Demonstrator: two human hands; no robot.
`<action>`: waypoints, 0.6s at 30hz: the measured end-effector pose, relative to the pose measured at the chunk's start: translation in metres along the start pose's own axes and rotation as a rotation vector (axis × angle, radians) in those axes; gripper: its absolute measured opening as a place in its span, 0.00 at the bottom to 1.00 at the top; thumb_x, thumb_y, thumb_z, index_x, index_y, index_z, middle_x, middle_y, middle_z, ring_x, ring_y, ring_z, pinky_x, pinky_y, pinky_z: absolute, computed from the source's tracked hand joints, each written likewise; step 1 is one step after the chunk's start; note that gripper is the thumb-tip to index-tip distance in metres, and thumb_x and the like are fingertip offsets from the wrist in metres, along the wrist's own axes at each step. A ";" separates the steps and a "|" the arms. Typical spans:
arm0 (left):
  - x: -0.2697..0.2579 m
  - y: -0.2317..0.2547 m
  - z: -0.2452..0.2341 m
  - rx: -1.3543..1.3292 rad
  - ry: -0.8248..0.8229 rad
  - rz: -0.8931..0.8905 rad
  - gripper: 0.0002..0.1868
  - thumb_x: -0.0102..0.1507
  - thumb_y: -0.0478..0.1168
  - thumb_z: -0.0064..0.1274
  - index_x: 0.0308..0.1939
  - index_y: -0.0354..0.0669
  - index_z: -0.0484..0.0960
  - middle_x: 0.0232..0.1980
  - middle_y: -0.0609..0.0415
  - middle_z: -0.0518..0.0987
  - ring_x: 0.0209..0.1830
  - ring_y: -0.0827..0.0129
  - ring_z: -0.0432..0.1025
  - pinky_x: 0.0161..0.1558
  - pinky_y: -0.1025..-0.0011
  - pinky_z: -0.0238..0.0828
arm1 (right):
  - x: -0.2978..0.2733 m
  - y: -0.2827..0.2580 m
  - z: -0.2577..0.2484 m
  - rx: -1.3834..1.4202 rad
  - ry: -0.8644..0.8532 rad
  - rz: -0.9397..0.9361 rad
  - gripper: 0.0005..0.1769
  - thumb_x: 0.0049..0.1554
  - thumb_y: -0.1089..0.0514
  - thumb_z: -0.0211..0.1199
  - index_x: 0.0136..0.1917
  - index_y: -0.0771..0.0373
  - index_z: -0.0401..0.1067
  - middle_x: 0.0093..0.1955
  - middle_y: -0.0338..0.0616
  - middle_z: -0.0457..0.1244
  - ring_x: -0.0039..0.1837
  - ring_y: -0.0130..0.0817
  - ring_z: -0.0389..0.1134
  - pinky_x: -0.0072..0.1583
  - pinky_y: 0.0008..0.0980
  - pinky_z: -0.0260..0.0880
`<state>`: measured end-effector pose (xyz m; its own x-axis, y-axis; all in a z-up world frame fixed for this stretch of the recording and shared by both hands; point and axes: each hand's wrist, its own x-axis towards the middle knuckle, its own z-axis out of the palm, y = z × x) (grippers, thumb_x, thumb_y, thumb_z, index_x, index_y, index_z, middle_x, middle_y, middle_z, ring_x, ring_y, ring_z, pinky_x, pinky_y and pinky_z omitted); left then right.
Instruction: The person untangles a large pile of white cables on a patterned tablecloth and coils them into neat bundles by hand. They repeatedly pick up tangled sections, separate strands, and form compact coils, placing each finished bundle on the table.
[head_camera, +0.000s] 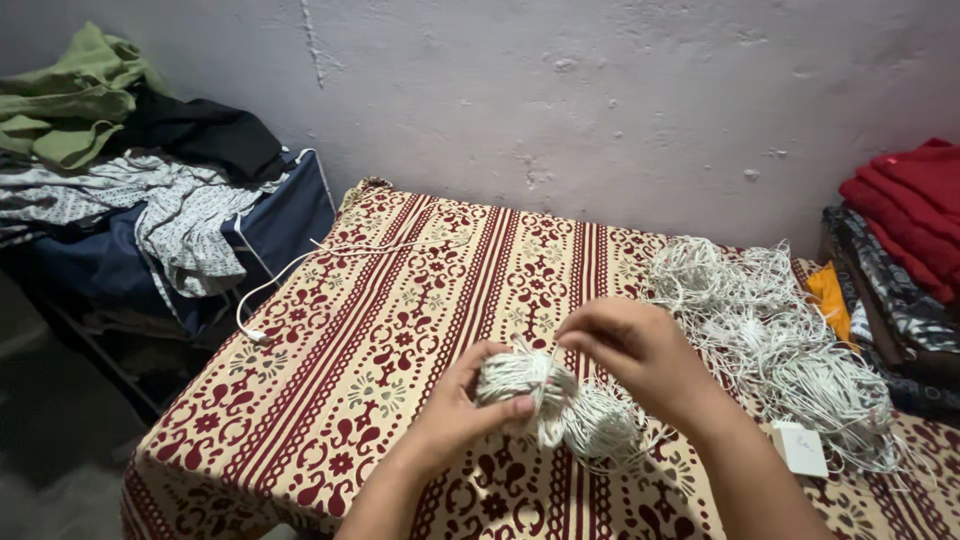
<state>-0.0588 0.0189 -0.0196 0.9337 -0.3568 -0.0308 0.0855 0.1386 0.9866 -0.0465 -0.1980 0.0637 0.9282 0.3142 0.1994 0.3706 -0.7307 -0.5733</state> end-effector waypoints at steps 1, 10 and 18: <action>-0.002 -0.003 0.004 -0.102 -0.087 0.014 0.38 0.51 0.47 0.66 0.61 0.44 0.67 0.46 0.45 0.81 0.41 0.65 0.77 0.39 0.73 0.80 | 0.004 0.006 0.004 0.107 0.021 -0.016 0.11 0.57 0.51 0.57 0.44 0.57 0.77 0.38 0.37 0.69 0.38 0.27 0.67 0.42 0.26 0.71; 0.009 -0.009 0.031 -0.489 -0.045 -0.008 0.39 0.55 0.61 0.54 0.63 0.47 0.61 0.45 0.53 0.80 0.47 0.62 0.73 0.49 0.62 0.70 | -0.014 0.046 0.054 0.512 -0.211 0.419 0.13 0.60 0.52 0.50 0.47 0.58 0.73 0.38 0.45 0.68 0.35 0.31 0.66 0.39 0.29 0.71; 0.035 0.003 0.041 -0.257 0.355 0.080 0.27 0.59 0.53 0.50 0.59 0.52 0.62 0.49 0.50 0.80 0.43 0.66 0.75 0.43 0.70 0.74 | -0.039 0.004 0.021 -0.305 -0.423 0.147 0.13 0.60 0.47 0.53 0.42 0.57 0.70 0.34 0.37 0.66 0.36 0.27 0.65 0.43 0.31 0.67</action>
<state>-0.0405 -0.0311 -0.0109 0.9986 -0.0020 -0.0531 0.0496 0.3942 0.9177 -0.0816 -0.2001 0.0369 0.8997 0.3655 -0.2388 0.2889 -0.9084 -0.3022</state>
